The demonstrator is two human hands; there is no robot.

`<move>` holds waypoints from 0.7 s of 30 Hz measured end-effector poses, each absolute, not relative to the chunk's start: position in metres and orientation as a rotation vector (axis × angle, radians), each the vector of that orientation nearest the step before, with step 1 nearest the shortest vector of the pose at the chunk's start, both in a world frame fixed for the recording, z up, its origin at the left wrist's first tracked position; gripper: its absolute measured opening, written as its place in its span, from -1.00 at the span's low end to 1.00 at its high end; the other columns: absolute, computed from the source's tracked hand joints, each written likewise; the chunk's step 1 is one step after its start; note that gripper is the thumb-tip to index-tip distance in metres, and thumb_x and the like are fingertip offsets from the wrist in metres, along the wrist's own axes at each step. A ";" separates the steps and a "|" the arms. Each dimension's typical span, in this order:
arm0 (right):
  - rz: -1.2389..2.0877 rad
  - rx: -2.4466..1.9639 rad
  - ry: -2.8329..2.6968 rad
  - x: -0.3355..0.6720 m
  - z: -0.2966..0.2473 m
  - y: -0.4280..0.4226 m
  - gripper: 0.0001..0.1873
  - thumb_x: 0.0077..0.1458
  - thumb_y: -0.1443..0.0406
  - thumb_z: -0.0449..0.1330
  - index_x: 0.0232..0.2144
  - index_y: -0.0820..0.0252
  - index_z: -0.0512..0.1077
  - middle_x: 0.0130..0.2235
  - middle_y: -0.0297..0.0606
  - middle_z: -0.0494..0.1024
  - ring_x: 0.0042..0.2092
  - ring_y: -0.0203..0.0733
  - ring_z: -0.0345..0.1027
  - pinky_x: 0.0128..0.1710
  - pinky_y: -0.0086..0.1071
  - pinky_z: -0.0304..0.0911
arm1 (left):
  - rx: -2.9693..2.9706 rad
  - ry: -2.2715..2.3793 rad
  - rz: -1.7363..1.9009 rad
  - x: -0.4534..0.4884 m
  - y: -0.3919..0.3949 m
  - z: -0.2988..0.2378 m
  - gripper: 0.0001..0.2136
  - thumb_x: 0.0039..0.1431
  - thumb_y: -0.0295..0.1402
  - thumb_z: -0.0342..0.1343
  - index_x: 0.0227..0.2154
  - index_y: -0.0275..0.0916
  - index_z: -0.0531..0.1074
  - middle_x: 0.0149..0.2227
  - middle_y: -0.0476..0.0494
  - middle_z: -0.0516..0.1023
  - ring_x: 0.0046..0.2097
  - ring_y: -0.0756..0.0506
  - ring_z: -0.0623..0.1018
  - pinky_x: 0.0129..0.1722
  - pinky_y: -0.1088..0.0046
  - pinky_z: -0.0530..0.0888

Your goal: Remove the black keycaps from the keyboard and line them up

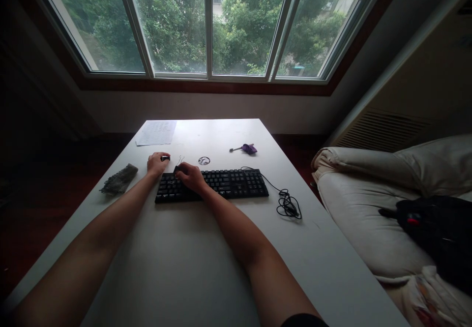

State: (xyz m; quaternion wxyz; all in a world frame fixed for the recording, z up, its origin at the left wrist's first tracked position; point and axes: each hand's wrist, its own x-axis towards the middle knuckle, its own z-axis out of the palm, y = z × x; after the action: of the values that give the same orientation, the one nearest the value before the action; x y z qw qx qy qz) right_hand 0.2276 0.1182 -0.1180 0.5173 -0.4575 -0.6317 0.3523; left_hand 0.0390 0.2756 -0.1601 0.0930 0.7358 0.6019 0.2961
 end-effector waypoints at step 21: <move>0.799 -1.126 -1.522 0.227 -0.125 0.122 -0.82 0.12 0.19 0.17 -0.27 0.13 0.47 -0.40 -0.36 0.58 -0.36 -0.22 0.45 -0.25 -0.37 0.35 | 1.883 1.716 1.227 0.026 0.224 -0.154 -0.73 0.20 -0.36 0.01 -0.07 -0.18 0.48 0.02 -0.19 0.48 0.06 -0.18 0.46 0.05 0.27 0.44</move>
State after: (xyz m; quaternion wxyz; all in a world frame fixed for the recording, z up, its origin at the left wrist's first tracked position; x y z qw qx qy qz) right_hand 0.2273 0.1215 -0.1249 0.5168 -0.4691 -0.6341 0.3327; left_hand 0.0264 0.2239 -0.1537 0.1561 0.6578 0.5994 0.4286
